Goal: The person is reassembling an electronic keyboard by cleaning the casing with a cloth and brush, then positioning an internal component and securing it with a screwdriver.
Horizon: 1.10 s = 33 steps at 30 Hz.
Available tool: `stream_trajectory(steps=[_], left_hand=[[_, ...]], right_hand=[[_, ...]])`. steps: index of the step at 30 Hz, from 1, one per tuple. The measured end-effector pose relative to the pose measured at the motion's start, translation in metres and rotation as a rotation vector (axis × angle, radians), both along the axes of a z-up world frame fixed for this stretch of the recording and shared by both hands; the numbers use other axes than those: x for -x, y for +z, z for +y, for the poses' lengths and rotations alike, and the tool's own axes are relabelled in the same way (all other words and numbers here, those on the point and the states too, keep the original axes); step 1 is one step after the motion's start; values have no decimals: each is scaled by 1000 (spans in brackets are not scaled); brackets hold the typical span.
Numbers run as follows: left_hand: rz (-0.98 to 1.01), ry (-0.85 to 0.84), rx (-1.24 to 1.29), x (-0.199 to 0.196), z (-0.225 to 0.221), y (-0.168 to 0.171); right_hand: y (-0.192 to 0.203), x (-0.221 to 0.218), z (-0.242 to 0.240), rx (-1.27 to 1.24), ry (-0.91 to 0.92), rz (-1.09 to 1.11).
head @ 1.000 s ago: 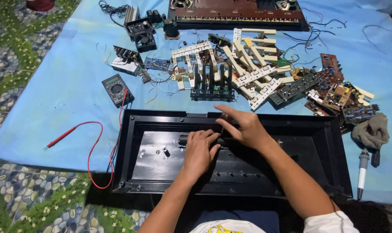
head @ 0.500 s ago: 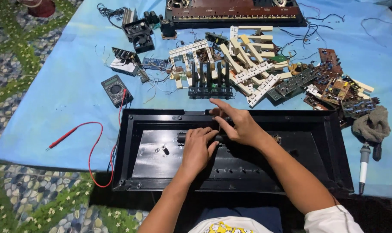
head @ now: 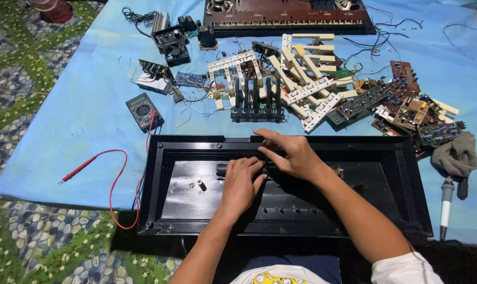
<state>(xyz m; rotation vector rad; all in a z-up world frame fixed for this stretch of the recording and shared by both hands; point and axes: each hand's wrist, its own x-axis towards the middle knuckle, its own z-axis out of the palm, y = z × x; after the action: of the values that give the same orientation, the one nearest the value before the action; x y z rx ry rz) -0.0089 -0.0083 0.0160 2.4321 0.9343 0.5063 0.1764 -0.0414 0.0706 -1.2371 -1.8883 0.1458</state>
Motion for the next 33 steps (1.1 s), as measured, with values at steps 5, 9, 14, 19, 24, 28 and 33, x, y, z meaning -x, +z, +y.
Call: stream_trajectory(steps=[5, 9, 14, 19, 24, 28, 33], left_hand=[[-14, 6, 2, -1, -1, 0], [-14, 13, 7, -1, 0, -2], [-3, 12, -3, 0, 1, 0], [4, 14, 3, -1, 0, -2], [9, 9, 19, 0, -1, 2], [1, 3, 7, -1, -2, 0], [-22, -51, 67, -6, 1, -4]], right_hand=[[10, 3, -4, -7, -29, 9], [9, 3, -1, 0, -6, 40], [-2, -3, 1, -34, -50, -4], [6, 3, -1, -33, -34, 12], [6, 4, -2, -9, -21, 20], [-1, 0, 0, -6, -41, -7], [7, 5, -3, 3, -24, -9]])
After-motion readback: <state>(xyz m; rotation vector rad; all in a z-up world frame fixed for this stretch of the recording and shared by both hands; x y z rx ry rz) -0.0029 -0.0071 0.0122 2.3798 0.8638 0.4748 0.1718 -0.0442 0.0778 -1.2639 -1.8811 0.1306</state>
